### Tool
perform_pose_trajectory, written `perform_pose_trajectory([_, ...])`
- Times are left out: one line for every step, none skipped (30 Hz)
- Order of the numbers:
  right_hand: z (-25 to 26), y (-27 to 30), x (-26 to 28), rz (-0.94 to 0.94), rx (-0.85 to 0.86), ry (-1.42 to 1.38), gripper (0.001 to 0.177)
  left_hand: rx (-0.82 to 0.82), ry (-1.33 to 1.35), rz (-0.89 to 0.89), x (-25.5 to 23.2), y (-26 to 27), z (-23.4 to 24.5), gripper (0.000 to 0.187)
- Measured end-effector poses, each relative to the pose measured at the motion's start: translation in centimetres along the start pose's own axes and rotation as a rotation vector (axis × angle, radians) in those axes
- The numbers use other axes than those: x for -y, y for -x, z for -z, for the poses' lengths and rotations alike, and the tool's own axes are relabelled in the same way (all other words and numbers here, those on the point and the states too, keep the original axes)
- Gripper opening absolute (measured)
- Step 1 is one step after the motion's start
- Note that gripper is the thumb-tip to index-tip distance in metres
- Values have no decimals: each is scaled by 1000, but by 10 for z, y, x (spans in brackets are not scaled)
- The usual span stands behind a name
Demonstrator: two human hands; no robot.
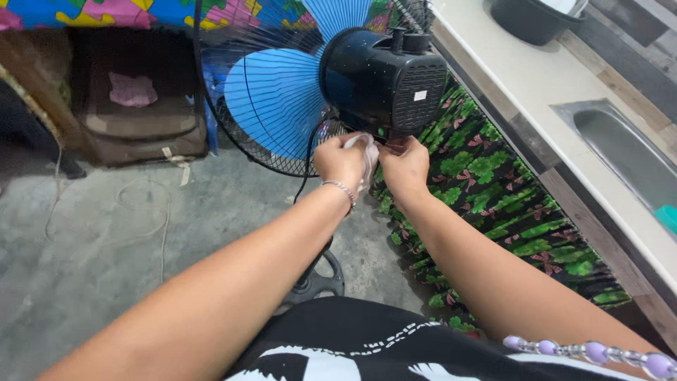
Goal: The person cleans the motor housing and rear grill of an electric pedestal fan by hand with a cloth, wiping the plastic surfaces and pressing the cloth into the narrow slots.
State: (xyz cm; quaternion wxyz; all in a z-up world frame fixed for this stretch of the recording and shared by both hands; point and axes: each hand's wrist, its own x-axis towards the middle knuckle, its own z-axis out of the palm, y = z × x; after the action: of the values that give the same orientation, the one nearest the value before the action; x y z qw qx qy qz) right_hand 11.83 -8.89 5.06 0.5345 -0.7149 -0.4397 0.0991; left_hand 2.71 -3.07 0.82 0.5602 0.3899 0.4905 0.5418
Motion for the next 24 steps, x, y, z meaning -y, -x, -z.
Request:
perform_pose_trajectory([3,2,-1,5,-2,51,29,18,37,39,0,8,4,21])
perform_pose_trajectory([7,2,-1,11,7,85,31,-56,9,14,-2,11,9,20])
perform_pose_trajectory([7,3,1,12,7,109,33,-123,-29,-18,-3,9,20,20])
perform_pose_trajectory([6,4,1,14,8,133,35,-189,-68,-52,-4,6,31,20])
perform_pose_trajectory([5,4,3,24,8,126,35,-201,-46,-112,-6,0,39,20])
perform_pose_trajectory([3,4,3,35,9,119,35,-212,-24,-173,-9,-9,44,20])
perform_pose_trajectory([2,4,2,42,3,113,36,-216,-3,-234,-12,-17,46,20])
perform_pose_trajectory([2,4,2,54,12,87,35,-221,-9,-260,-15,-24,46,20])
perform_pose_trajectory([2,3,1,68,14,62,34,-221,-12,-290,-19,-32,43,20])
perform_pose_trajectory([2,2,1,82,17,38,34,-221,-14,-319,-22,-38,41,19])
perform_pose_trajectory([3,2,1,71,18,35,34,-210,-39,-281,-26,-43,38,19])
perform_pose_trajectory([2,2,1,60,19,32,34,-200,-65,-243,-29,-48,35,20])
perform_pose_trajectory([2,1,1,49,16,28,33,-187,-91,-207,-31,-51,31,20])
perform_pose_trajectory([2,0,0,58,6,52,34,-173,-125,-227,-32,-52,26,19])
perform_pose_trajectory([-1,1,-1,64,-5,75,34,-159,-160,-248,-32,-54,22,19])
perform_pose_trajectory([-2,0,-2,71,-17,98,34,-144,-195,-269,-31,-55,18,19])
perform_pose_trajectory([-1,0,-3,73,-30,117,34,-127,-259,-337,-28,-56,18,16])
perform_pose_trajectory([-1,1,-4,76,-44,136,34,-110,-323,-405,-21,-53,19,13])
perform_pose_trajectory([-1,0,-4,81,-47,158,33,-101,-384,-466,-14,-49,22,11])
perform_pose_trajectory([0,-2,-3,93,-29,146,34,-77,-393,-489,-4,-43,29,10])
perform_pose_trajectory([2,-3,-4,102,-12,135,34,-51,-405,-509,7,-34,39,9])
perform_pose_trajectory([4,-4,-5,110,6,124,34,-24,-416,-529,13,-28,45,9])
perform_pose_trajectory([4,-3,-7,118,0,125,34,-101,-371,-561,13,-28,45,9])
perform_pose_trajectory([4,-4,-8,126,-6,126,34,-177,-324,-593,12,-28,44,11])
